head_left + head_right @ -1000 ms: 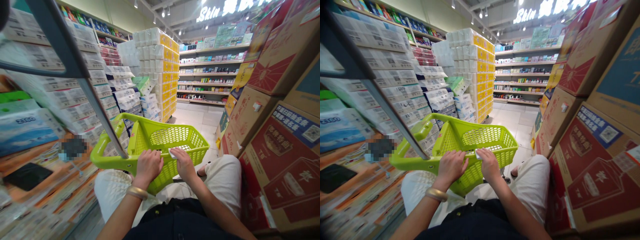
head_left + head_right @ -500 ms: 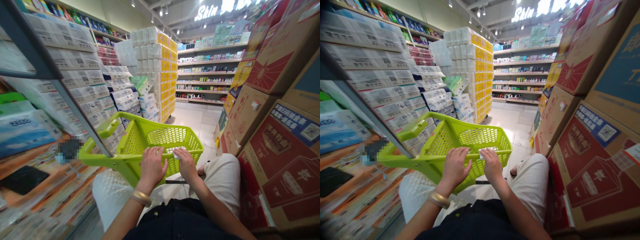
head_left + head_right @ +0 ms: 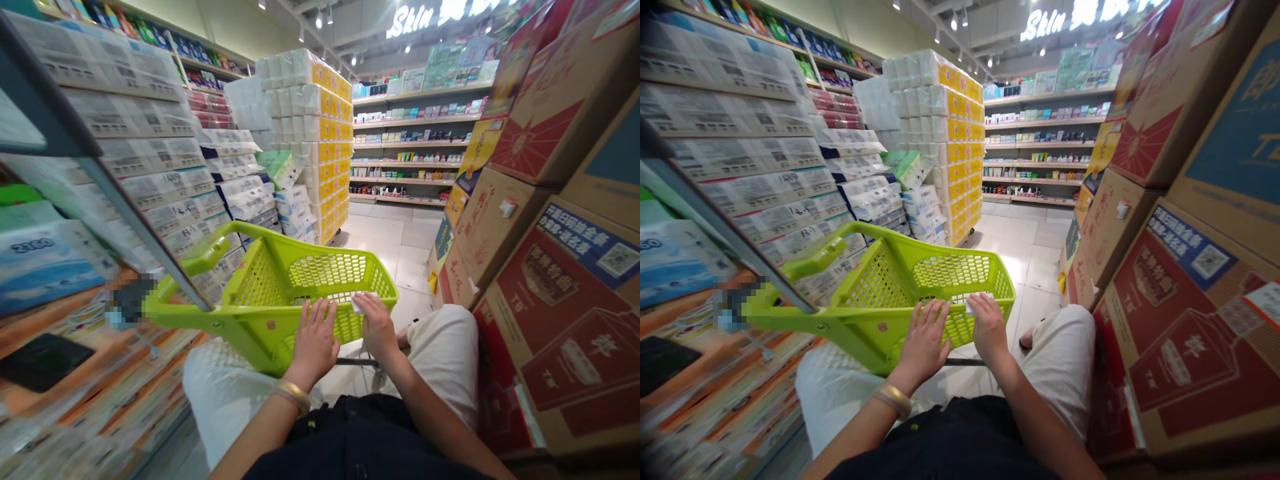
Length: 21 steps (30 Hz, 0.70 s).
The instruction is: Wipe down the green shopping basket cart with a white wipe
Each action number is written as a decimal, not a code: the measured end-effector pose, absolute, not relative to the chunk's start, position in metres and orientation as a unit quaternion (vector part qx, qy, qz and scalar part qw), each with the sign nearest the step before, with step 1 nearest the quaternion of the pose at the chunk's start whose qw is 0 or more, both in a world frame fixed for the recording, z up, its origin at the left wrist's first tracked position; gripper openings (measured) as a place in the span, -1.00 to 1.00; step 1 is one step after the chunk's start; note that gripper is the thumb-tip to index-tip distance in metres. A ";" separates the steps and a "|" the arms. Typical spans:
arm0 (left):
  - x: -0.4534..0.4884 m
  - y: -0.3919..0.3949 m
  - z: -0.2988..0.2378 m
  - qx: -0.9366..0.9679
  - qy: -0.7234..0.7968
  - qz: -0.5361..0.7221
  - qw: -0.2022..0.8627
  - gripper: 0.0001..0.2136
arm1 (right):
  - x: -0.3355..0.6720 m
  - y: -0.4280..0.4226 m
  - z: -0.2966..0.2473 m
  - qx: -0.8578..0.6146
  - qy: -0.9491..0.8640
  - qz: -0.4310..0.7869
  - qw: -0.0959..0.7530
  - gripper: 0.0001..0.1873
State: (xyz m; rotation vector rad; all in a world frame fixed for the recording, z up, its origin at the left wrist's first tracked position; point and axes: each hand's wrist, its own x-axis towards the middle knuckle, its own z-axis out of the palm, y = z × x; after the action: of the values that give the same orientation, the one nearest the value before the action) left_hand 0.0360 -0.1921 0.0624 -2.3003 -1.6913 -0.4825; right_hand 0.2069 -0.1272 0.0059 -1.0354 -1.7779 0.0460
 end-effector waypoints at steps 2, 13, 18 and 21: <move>0.035 -0.193 0.061 -0.790 -0.577 -0.163 0.125 -0.35 | 0.202 -0.129 0.008 -0.410 -0.763 0.027 0.500 -0.41; 0.035 -0.192 0.055 -0.789 -0.580 -0.159 0.126 -0.33 | 0.220 -0.123 0.007 -0.484 -0.708 0.007 0.514 -0.44; 0.034 -0.192 0.054 -0.791 -0.579 -0.158 0.124 -0.33 | 0.204 -0.130 0.009 -0.412 -0.767 0.038 0.491 -0.40; 0.033 -0.192 0.053 -0.791 -0.578 -0.158 0.124 -0.32 | 0.222 -0.122 0.003 -0.467 -0.718 0.021 0.516 -0.42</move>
State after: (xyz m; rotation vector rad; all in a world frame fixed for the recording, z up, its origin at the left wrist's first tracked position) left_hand 0.0333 -0.1916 0.0533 -2.3056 -1.6853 -0.4617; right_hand 0.2221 -0.1215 0.0035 -1.1211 -1.7251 0.0498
